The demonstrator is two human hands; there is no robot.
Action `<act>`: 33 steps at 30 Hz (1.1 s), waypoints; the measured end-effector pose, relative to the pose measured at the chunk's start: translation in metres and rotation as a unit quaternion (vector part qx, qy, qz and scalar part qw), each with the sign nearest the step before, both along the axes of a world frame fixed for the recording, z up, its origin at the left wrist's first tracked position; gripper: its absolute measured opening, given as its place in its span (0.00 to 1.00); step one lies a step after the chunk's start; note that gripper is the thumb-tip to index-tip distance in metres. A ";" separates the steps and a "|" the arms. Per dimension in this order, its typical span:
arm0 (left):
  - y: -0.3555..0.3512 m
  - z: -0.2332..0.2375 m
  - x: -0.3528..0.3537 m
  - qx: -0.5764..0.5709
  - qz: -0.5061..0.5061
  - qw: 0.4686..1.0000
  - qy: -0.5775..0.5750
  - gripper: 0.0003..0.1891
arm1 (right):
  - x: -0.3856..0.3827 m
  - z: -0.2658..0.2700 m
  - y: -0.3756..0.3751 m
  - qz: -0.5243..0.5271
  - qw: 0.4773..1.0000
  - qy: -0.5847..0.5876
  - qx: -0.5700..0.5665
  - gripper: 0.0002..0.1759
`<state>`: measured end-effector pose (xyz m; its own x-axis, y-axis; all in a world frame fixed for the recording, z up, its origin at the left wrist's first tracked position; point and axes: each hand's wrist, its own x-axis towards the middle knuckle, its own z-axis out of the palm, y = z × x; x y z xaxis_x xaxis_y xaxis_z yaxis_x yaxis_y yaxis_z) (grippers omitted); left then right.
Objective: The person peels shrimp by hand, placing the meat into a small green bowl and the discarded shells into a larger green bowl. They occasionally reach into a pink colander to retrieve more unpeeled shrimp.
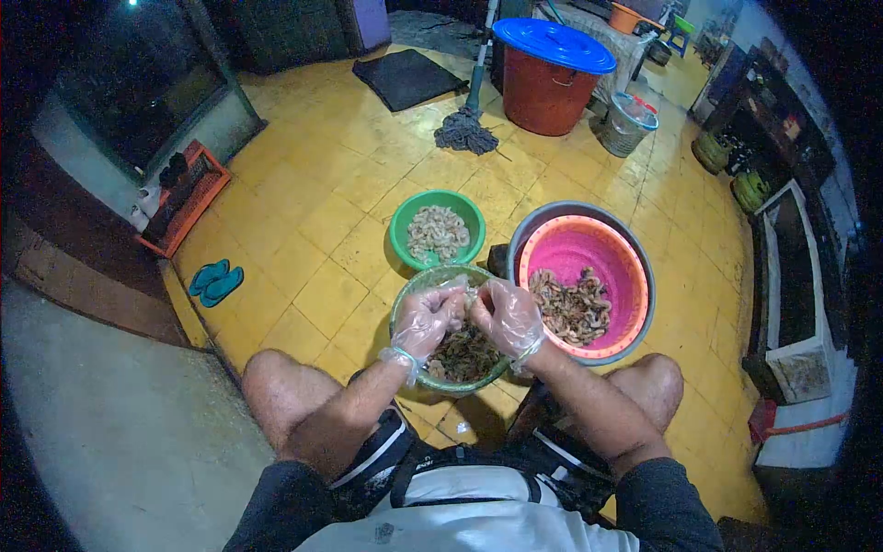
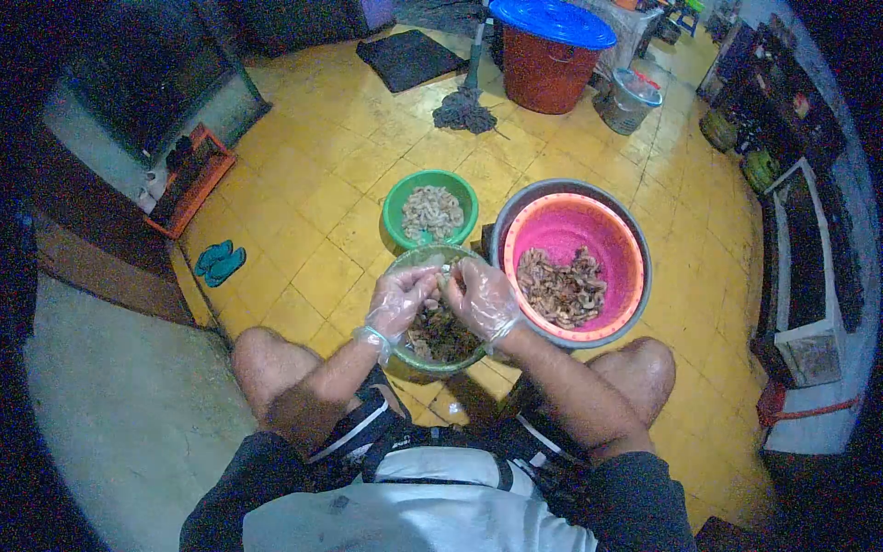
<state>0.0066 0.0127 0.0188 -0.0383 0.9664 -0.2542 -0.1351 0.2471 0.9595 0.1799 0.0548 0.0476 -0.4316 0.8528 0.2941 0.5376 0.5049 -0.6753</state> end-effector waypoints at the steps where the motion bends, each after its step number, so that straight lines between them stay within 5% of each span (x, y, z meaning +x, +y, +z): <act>1: -0.001 -0.002 0.001 0.000 -0.001 1.000 0.000 0.16 | 0.001 -0.003 0.000 -0.001 1.000 0.000 0.000 0.11; 4: -0.004 -0.005 0.007 0.078 -0.013 0.995 0.068 0.16 | -0.001 -0.002 -0.004 0.020 0.999 0.020 0.032 0.12; 7: -0.002 -0.009 0.008 0.067 -0.009 0.997 -0.025 0.17 | -0.003 0.001 -0.008 0.037 0.996 0.052 0.059 0.10; 9: -0.001 -0.012 0.006 0.082 -0.009 0.997 0.008 0.16 | -0.001 -0.004 -0.005 0.033 0.993 0.078 -0.076 0.09; 18: 0.000 -0.001 -0.006 -0.028 0.045 0.999 0.007 0.17 | 0.015 -0.012 0.018 -0.026 0.987 0.014 -0.159 0.14; 20: 0.002 -0.003 -0.008 -0.016 0.042 0.999 0.023 0.16 | 0.017 -0.008 0.021 0.043 0.988 -0.122 -0.087 0.12; 24: -0.002 0.008 -0.002 -0.019 0.040 0.994 0.105 0.13 | 0.004 -0.002 0.012 0.044 0.999 -0.021 0.021 0.10; 29: -0.002 -0.036 -0.003 0.066 -0.002 0.988 0.142 0.12 | 0.000 -0.009 0.001 0.087 0.985 -0.110 0.099 0.07; 33: -0.006 -0.005 0.004 0.041 -0.023 0.980 0.195 0.12 | 0.003 -0.024 0.003 0.110 0.976 -0.157 0.102 0.08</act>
